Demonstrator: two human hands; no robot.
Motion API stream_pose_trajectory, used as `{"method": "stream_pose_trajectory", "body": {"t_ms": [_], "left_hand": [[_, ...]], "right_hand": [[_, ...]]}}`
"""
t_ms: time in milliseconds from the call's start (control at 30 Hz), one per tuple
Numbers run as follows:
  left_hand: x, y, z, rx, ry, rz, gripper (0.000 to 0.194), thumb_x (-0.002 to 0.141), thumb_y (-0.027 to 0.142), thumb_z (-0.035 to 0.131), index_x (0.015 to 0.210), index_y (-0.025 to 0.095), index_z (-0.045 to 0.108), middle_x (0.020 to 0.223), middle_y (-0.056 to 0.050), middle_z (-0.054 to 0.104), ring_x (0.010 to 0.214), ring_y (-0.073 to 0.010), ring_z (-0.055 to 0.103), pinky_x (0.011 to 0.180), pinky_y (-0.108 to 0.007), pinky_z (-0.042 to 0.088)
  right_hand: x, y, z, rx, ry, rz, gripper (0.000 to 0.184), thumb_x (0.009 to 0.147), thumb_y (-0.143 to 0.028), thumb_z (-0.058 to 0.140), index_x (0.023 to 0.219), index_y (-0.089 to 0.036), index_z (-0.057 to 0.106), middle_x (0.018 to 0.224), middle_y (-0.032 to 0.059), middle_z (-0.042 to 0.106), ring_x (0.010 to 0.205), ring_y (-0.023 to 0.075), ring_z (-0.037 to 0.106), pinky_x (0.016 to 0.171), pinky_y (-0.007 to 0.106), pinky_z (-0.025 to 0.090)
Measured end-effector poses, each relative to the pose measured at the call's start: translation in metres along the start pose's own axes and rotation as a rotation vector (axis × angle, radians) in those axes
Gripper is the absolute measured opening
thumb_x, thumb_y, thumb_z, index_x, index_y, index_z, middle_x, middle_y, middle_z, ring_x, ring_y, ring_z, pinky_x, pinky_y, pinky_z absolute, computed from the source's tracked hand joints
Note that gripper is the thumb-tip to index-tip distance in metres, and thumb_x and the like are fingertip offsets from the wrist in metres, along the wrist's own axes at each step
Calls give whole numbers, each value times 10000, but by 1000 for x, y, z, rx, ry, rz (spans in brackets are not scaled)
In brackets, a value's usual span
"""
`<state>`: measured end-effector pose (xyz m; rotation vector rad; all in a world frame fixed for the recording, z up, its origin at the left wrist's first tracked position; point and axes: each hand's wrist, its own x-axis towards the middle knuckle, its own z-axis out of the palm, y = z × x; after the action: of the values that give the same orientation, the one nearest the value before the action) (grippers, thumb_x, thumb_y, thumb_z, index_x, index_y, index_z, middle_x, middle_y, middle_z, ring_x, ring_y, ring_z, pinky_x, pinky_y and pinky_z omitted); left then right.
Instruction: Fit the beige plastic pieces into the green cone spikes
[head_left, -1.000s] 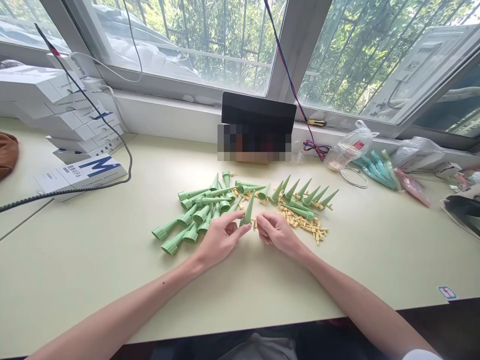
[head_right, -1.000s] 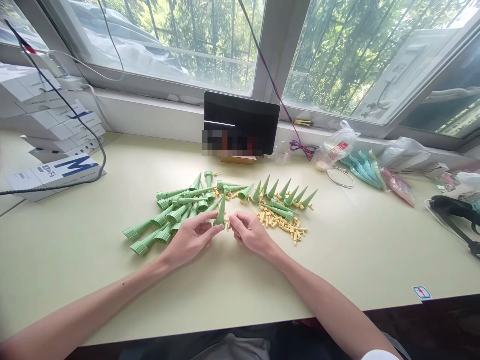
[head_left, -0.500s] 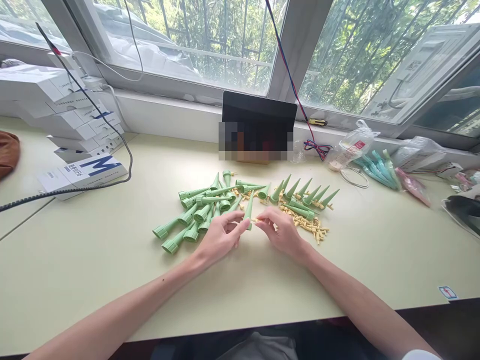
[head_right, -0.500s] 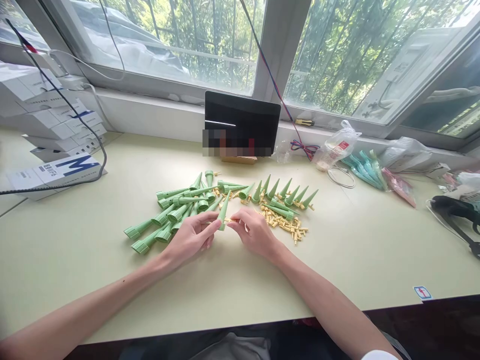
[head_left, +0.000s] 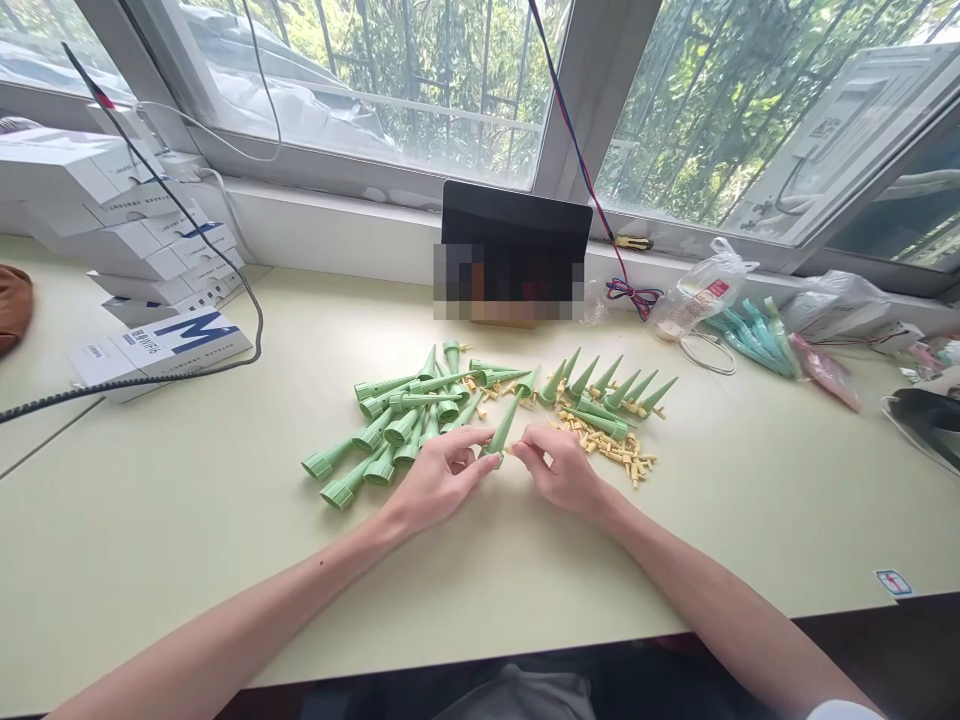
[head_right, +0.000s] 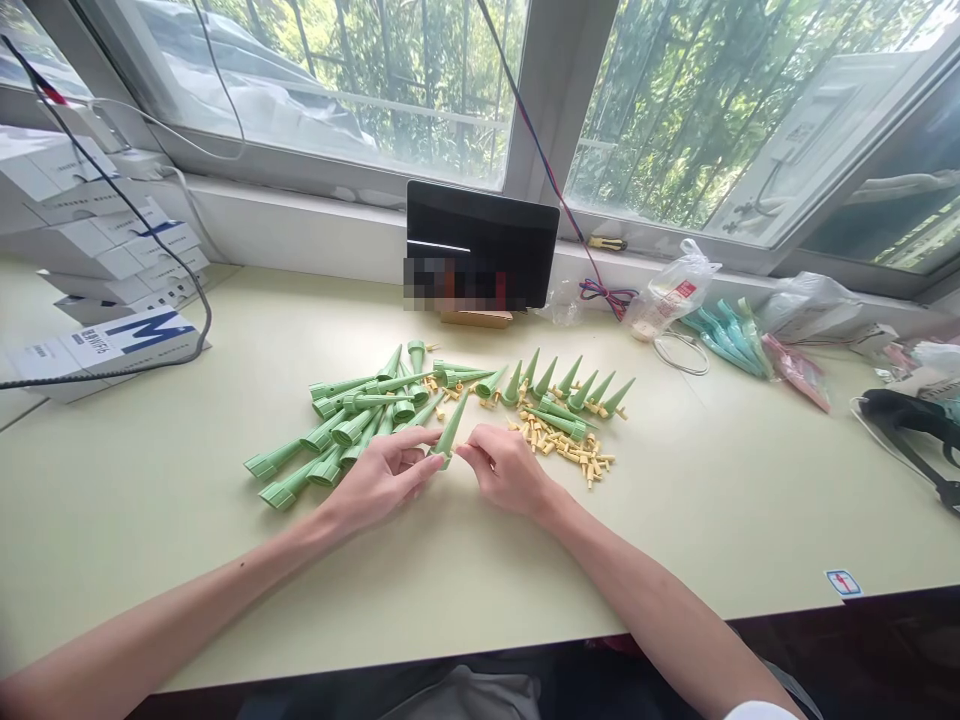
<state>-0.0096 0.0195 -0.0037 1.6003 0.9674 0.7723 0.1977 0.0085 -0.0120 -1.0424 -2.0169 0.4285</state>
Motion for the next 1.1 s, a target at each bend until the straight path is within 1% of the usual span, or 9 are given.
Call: {"method": "stream_pose_trajectory", "body": {"t_ms": [133, 300, 467, 567, 667, 733, 867, 1000, 1100], "left_hand": [[1, 3, 1, 28, 6, 73, 381, 870, 406, 636, 1162, 167, 690, 967, -49, 608, 509, -68, 501, 448, -225, 429], [-1, 5, 1, 122, 17, 216, 284, 906, 289, 611, 1165, 229, 712, 1001, -38, 620, 601, -77, 521, 507, -201, 460], [-2, 6, 2, 164, 33, 294, 304, 933, 217, 572, 1201, 294, 694, 1080, -33, 643, 708, -97, 561, 547, -189, 459], [-2, 7, 4, 152, 51, 293, 291, 933, 220, 570, 1191, 275, 692, 1082, -37, 641, 684, -93, 549, 550, -198, 457], [-3, 9, 6, 113, 89, 244, 279, 921, 280, 592, 1181, 235, 682, 1000, -35, 634, 603, -82, 516, 531, -212, 451], [-5, 11, 7, 73, 108, 162, 316, 914, 348, 601, 1190, 206, 661, 855, -17, 622, 534, -80, 483, 496, -219, 429], [-6, 13, 6, -24, 83, -11, 423, 904, 456, 598, 1223, 179, 610, 537, 53, 492, 476, -112, 453, 451, -220, 381], [-6, 14, 5, -98, 98, -68, 446, 883, 504, 608, 1194, 185, 625, 519, 50, 498, 464, -117, 447, 443, -221, 380], [-6, 14, 5, -112, 119, -85, 446, 870, 511, 623, 1168, 179, 636, 521, 48, 497, 456, -112, 439, 430, -215, 370]], "right_hand": [[4, -8, -1, 142, -32, 188, 367, 961, -304, 475, 618, -206, 389, 534, -39, 405, 488, 101, 361, 495, 246, 300], [7, -9, -4, 495, -173, 466, 419, 961, -432, 480, 614, -203, 434, 456, -48, 466, 363, 87, 427, 412, 229, 320], [8, -4, -5, 752, -206, 564, 384, 911, -427, 563, 627, -174, 509, 492, -69, 432, 340, 58, 406, 358, 198, 278], [10, -5, -5, 787, -192, 589, 383, 893, -447, 590, 641, -168, 525, 493, -75, 428, 329, 52, 398, 347, 193, 272], [12, -5, -3, 740, -178, 567, 440, 918, -523, 537, 658, -169, 531, 484, -63, 453, 329, 63, 420, 340, 196, 275], [11, -5, -1, 683, -163, 523, 472, 938, -560, 483, 679, -170, 538, 488, -49, 481, 340, 72, 432, 347, 203, 288], [7, -7, 1, 457, -80, 396, 357, 922, -501, 560, 775, -176, 565, 556, -43, 513, 420, 79, 448, 434, 219, 358], [6, -8, 0, 188, 11, 253, 237, 916, -417, 597, 928, -180, 602, 706, -5, 571, 549, 106, 497, 523, 238, 404], [6, -7, -1, 57, 18, 141, 208, 961, -368, 538, 905, -184, 617, 720, 7, 581, 587, 116, 490, 576, 249, 413]]}}
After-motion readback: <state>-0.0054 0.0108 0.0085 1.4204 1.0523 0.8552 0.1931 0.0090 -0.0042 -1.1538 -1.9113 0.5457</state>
